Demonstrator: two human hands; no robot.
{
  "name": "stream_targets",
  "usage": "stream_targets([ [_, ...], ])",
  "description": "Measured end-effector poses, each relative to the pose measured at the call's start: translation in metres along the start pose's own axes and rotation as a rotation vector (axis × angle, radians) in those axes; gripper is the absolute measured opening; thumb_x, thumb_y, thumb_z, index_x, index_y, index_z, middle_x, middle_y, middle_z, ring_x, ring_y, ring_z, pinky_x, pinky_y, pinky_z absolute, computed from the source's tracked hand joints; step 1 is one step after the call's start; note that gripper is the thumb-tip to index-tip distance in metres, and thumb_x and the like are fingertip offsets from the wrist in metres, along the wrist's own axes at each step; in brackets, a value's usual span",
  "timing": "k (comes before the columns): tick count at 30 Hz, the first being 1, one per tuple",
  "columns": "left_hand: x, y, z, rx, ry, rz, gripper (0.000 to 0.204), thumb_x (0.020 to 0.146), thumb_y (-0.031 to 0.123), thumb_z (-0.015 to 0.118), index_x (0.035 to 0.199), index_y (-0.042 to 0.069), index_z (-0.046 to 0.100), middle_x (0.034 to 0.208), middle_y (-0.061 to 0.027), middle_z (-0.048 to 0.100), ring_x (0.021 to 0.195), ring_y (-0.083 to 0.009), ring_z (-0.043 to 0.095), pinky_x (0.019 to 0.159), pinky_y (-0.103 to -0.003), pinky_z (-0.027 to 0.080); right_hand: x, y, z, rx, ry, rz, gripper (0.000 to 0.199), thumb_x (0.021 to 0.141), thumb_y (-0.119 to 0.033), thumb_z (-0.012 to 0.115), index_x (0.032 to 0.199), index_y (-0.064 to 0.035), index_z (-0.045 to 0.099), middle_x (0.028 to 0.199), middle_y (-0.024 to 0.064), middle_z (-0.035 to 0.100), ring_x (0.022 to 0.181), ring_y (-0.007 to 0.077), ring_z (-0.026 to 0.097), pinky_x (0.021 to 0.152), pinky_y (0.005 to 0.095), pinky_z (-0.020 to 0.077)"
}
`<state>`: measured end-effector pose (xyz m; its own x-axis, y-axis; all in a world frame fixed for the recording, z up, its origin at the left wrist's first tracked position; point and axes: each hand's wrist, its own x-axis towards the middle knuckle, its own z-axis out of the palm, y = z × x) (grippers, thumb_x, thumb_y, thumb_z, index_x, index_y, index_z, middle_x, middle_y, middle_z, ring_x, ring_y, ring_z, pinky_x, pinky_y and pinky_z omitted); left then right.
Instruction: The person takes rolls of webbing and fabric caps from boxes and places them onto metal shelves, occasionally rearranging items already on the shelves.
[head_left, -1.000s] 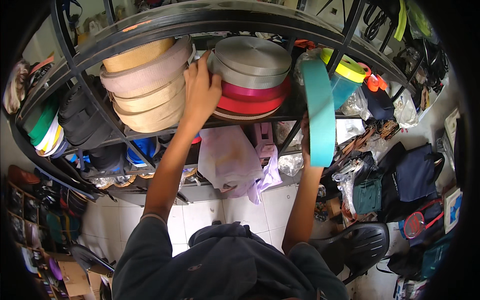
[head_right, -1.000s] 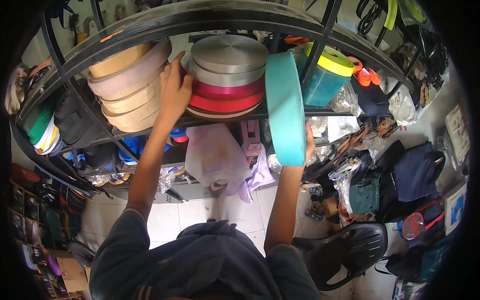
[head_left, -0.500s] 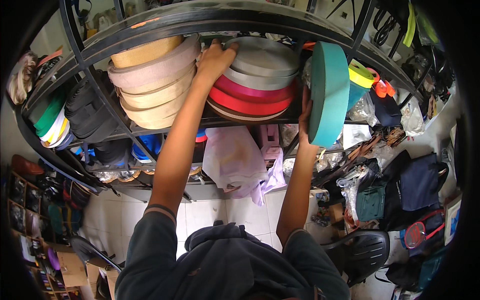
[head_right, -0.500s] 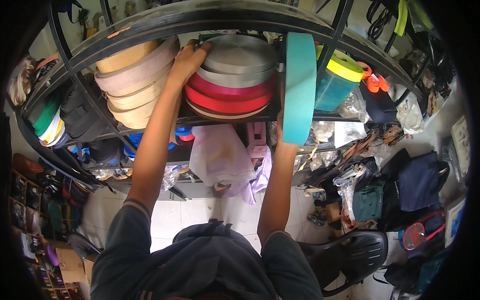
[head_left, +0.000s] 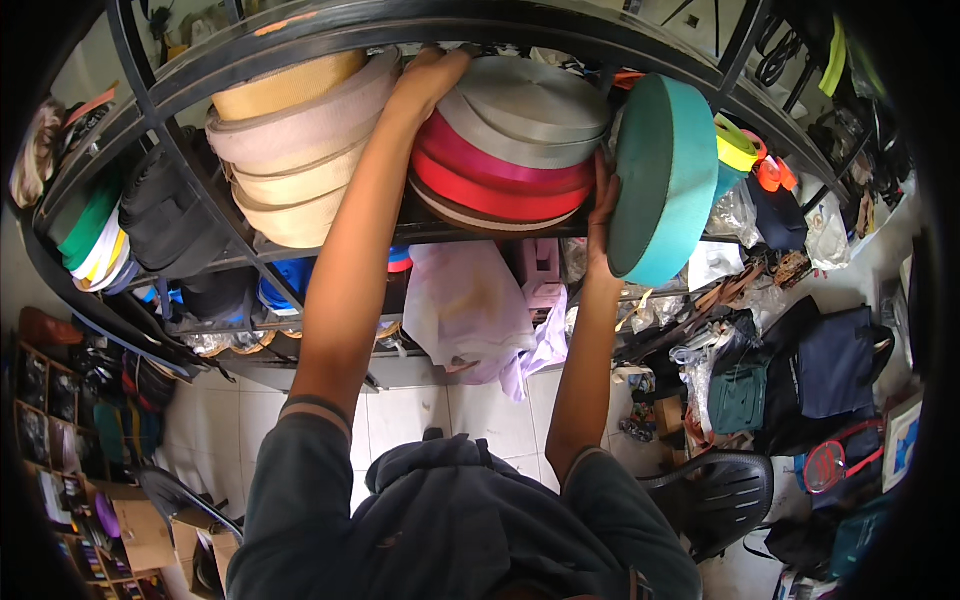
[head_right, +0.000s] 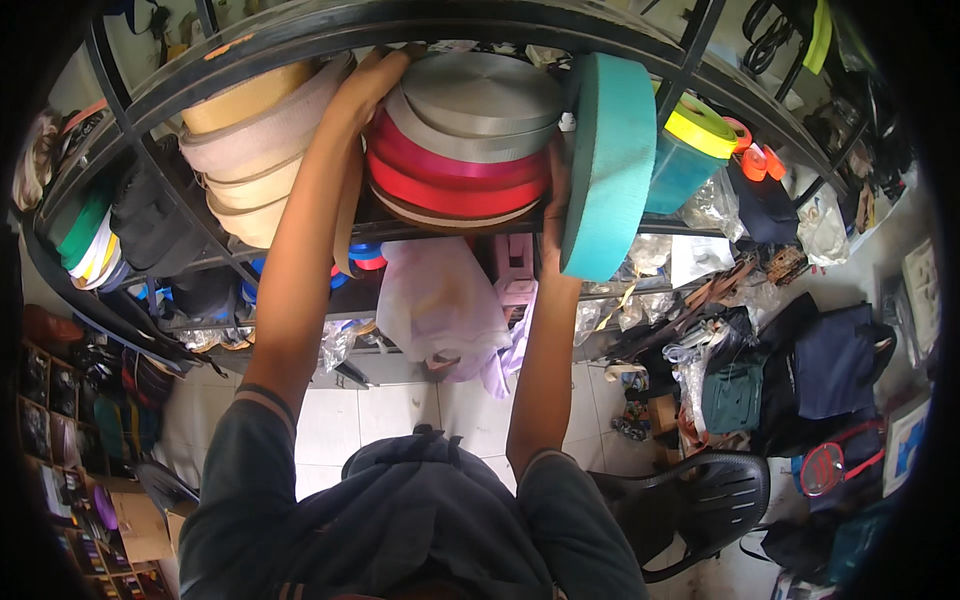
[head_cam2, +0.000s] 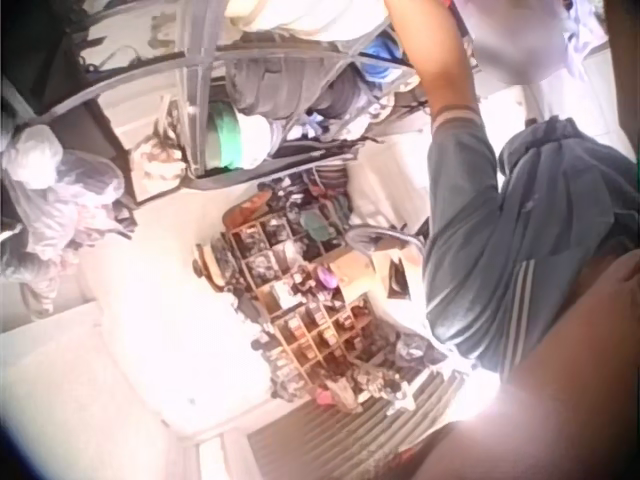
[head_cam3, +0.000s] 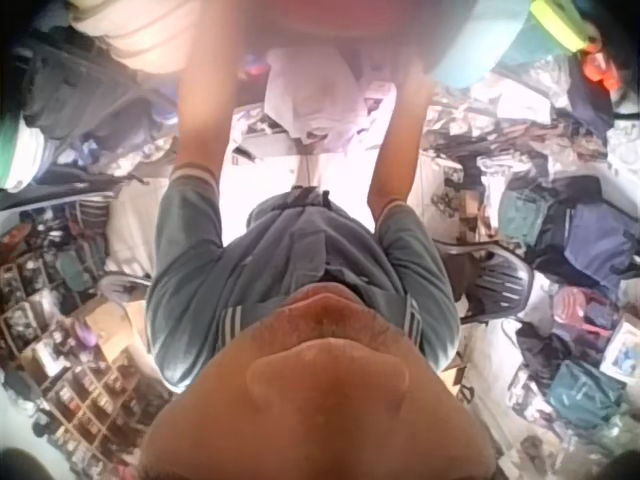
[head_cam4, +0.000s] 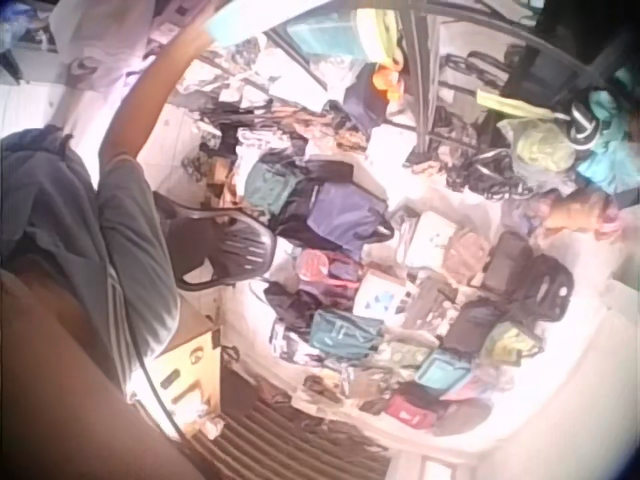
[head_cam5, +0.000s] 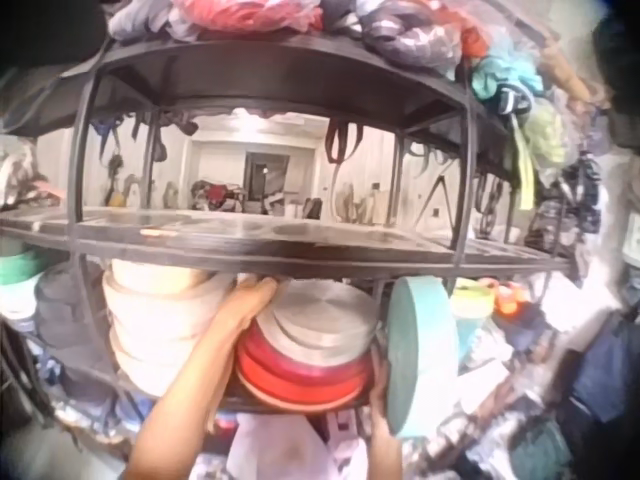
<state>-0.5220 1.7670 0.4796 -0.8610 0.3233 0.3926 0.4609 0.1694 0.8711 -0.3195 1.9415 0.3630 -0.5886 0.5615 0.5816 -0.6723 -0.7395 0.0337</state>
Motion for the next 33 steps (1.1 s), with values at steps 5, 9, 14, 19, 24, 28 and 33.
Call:
stream_targets([
  [5, 0.006, 0.037, 0.016, 0.135, 0.089, 0.003, 0.053, 0.086, 0.028, 0.059, 0.126, -0.004, 0.046, 0.122, -0.0174, 0.055, 0.109, -0.0245, 0.054, 0.096, -0.034, 0.041, 0.000, 0.000, -0.009, 0.094, 0.021, 0.018, 0.049, 0.089, -0.009, 0.048, 0.136, -0.0008, 0.036, 0.146, 0.0209, 0.024, 0.137, 0.0423, 0.007, 0.102, 0.0486, 0.0404],
  [9, 0.015, 0.041, 0.013, 0.164, 0.025, 0.194, 0.049, 0.085, 0.027, 0.060, 0.124, -0.001, 0.049, 0.122, -0.0172, 0.055, 0.110, -0.0241, 0.053, 0.096, -0.034, 0.040, 0.002, -0.001, -0.008, 0.078, 0.022, 0.030, 0.048, 0.090, -0.011, 0.046, 0.135, 0.0009, 0.036, 0.143, 0.0221, 0.028, 0.137, 0.0407, 0.013, 0.104, 0.0513, 0.0374],
  [14, 0.025, 0.035, 0.013, 0.188, -0.083, 0.429, 0.045, 0.084, 0.025, 0.062, 0.122, 0.002, 0.053, 0.121, -0.0168, 0.056, 0.111, -0.0236, 0.052, 0.096, -0.035, 0.039, -0.002, 0.013, 0.020, -0.459, 0.106, -0.168, 0.047, 0.092, -0.014, 0.044, 0.134, 0.0048, 0.034, 0.137, 0.0239, 0.037, 0.127, 0.0417, 0.035, 0.110, 0.0539, 0.0286],
  [19, 0.033, 0.028, 0.019, 0.250, -0.117, 0.581, 0.041, 0.084, 0.024, 0.064, 0.119, 0.005, 0.057, 0.120, -0.0165, 0.057, 0.111, -0.0231, 0.051, 0.096, -0.036, 0.038, -0.003, 0.014, 0.017, -1.031, 0.038, -0.279, 0.045, 0.093, -0.013, 0.044, 0.134, 0.0045, 0.035, 0.137, 0.0217, 0.039, 0.129, 0.0394, 0.034, 0.111, 0.0548, 0.0256],
  [24, 0.025, 0.030, 0.022, 0.202, -0.133, 0.557, 0.038, 0.084, 0.021, 0.063, 0.118, 0.004, 0.058, 0.118, -0.0144, 0.058, 0.109, -0.0223, 0.052, 0.094, -0.035, 0.040, -0.007, 0.020, 0.027, -0.625, 0.186, -0.215, 0.045, 0.094, -0.014, 0.044, 0.134, 0.0035, 0.035, 0.138, 0.0179, 0.039, 0.130, 0.0344, 0.034, 0.112, 0.0543, 0.0230],
  [28, 0.016, 0.047, 0.016, 0.040, -0.213, 0.472, 0.040, 0.083, 0.021, 0.064, 0.118, 0.003, 0.058, 0.118, -0.0142, 0.058, 0.109, -0.0229, 0.052, 0.094, -0.035, 0.040, 0.001, 0.012, 0.000, -0.988, 0.148, -0.335, 0.042, 0.095, -0.015, 0.043, 0.133, 0.0031, 0.039, 0.138, 0.0154, 0.042, 0.128, 0.0319, 0.037, 0.112, 0.0520, 0.0233],
  [33, 0.014, 0.045, 0.007, -0.005, -0.275, 0.331, 0.041, 0.085, 0.020, 0.062, 0.120, 0.001, 0.054, 0.119, -0.0156, 0.057, 0.108, -0.0225, 0.054, 0.093, -0.035, 0.043, -0.007, 0.005, 0.004, -0.401, 0.104, -0.165, 0.039, 0.095, -0.014, 0.043, 0.129, 0.0036, 0.043, 0.135, 0.0151, 0.045, 0.126, 0.0309, 0.041, 0.112, 0.0498, 0.0261],
])
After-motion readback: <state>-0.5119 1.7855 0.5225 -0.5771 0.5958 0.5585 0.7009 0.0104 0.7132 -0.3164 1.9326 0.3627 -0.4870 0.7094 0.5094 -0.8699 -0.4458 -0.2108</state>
